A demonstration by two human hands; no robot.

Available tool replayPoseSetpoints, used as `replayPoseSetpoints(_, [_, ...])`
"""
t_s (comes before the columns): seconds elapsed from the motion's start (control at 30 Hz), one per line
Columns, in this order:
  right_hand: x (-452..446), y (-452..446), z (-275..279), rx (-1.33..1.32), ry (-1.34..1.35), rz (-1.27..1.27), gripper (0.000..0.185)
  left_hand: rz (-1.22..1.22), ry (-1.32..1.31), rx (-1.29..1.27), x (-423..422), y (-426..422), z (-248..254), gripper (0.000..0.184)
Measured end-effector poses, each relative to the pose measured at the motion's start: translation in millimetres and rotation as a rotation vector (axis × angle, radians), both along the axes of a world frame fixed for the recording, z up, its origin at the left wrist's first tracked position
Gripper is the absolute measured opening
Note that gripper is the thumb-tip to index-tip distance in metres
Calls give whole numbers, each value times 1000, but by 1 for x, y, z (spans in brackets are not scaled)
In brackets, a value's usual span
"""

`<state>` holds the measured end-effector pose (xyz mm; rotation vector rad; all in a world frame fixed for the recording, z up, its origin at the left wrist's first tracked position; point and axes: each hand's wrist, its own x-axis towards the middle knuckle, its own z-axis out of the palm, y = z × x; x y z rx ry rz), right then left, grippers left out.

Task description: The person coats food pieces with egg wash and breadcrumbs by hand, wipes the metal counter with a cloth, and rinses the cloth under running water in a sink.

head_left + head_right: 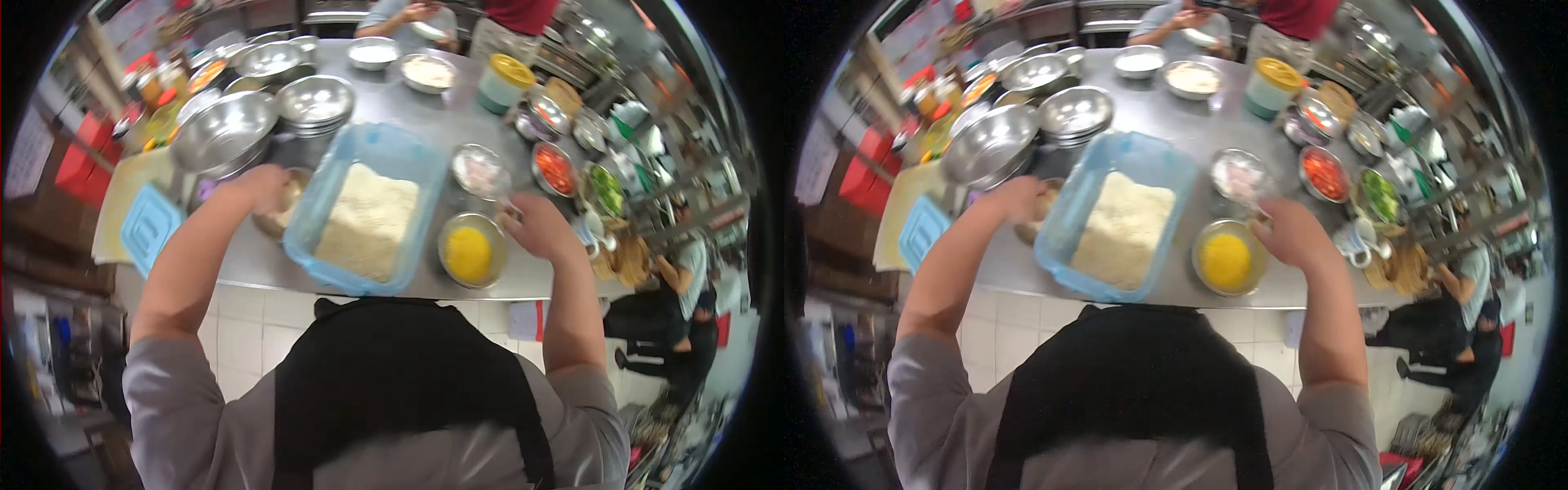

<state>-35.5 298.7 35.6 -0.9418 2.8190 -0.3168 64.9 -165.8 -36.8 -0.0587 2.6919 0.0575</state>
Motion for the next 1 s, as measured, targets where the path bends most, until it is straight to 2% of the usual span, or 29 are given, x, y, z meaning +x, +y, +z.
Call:
replayPoseSetpoints(0.1, [-42, 0, -13, 105, -36, -91, 35, 111, 70, -5, 3, 9, 13, 45])
replayPoseSetpoints(0.17, [-61, -5, -24, 33, -63, -131, 33, 163, 139, -90, 10, 25, 41, 44])
replayPoseSetpoints(0.27, [-111, -10, -71, 96, 96, -93, 29, 189, 385, 93, 19, 28, 56, 41])
replayPoseSetpoints(0.37, [-146, -15, -105, 161, 139, -177, 27, 222, 387, 217, 30, 53, 85, 40])
replayPoseSetpoints(0.47, [-156, -20, -118, 378, 233, -56, 28, 196, 398, 260, 47, 67, 90, 41])
replayPoseSetpoints(0.57, [-159, -22, -119, 402, 176, -37, 29, 238, 360, 303, 63, 77, 95, 41])
replayPoseSetpoints(0.67, [-165, -22, -115, 470, 218, 18, 37, 194, 415, 307, 73, 77, 95, 41])
replayPoseSetpoints(0.87, [-164, -15, -103, 533, 242, 177, 29, 242, 444, 354, 78, 83, 101, 43])
replayPoseSetpoints(1.0, [-167, -8, -94, 297, 157, 7, 29, 226, 453, 368, 74, 91, 103, 41])
